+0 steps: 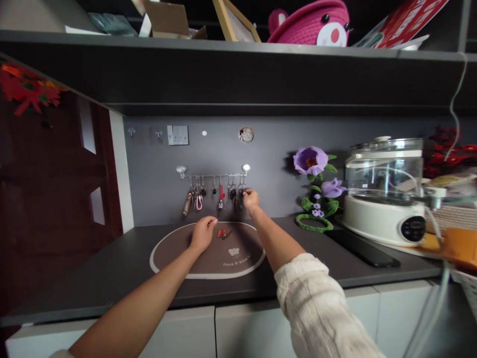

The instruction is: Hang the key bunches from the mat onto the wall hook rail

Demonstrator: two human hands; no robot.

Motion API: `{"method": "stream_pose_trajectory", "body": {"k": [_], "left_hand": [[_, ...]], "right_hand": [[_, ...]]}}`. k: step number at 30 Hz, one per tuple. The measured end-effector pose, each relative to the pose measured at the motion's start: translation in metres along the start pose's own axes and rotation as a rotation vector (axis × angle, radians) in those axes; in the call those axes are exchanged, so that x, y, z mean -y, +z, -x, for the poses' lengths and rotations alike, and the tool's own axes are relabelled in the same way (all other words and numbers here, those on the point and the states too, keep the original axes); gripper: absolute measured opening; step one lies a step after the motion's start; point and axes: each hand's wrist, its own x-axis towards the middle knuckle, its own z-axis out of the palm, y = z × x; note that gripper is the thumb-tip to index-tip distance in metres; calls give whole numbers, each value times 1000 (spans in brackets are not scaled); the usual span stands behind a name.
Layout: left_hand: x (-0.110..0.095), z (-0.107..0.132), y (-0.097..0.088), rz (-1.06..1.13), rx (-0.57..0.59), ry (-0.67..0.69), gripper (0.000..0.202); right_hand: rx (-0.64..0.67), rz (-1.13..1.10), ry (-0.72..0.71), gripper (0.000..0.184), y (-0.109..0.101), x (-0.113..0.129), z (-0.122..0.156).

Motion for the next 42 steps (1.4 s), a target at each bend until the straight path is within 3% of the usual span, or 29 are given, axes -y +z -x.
{"method": "stream_pose_trajectory", "body": {"k": [3, 9, 13, 19, 25, 42], "left_hand": [[1, 0, -1, -8, 22, 4, 20], [-1, 2, -6, 1, 93, 9, 18], [1, 2, -8, -11, 109, -14, 17], [8, 0, -5, 0, 149, -38, 16], [9, 1, -4, 21, 222, -81, 15], [7, 1, -3, 19, 247, -77, 15]], "right_hand": [[-11, -14, 140, 10, -5, 9, 20], [281, -142, 208, 12, -10, 14, 70], [446, -29, 138, 12, -15, 5, 99], [690, 376, -39, 22, -21, 2, 120], [685, 543, -171, 17, -17, 6, 124], [611, 484, -204, 12, -14, 1, 120]]}}
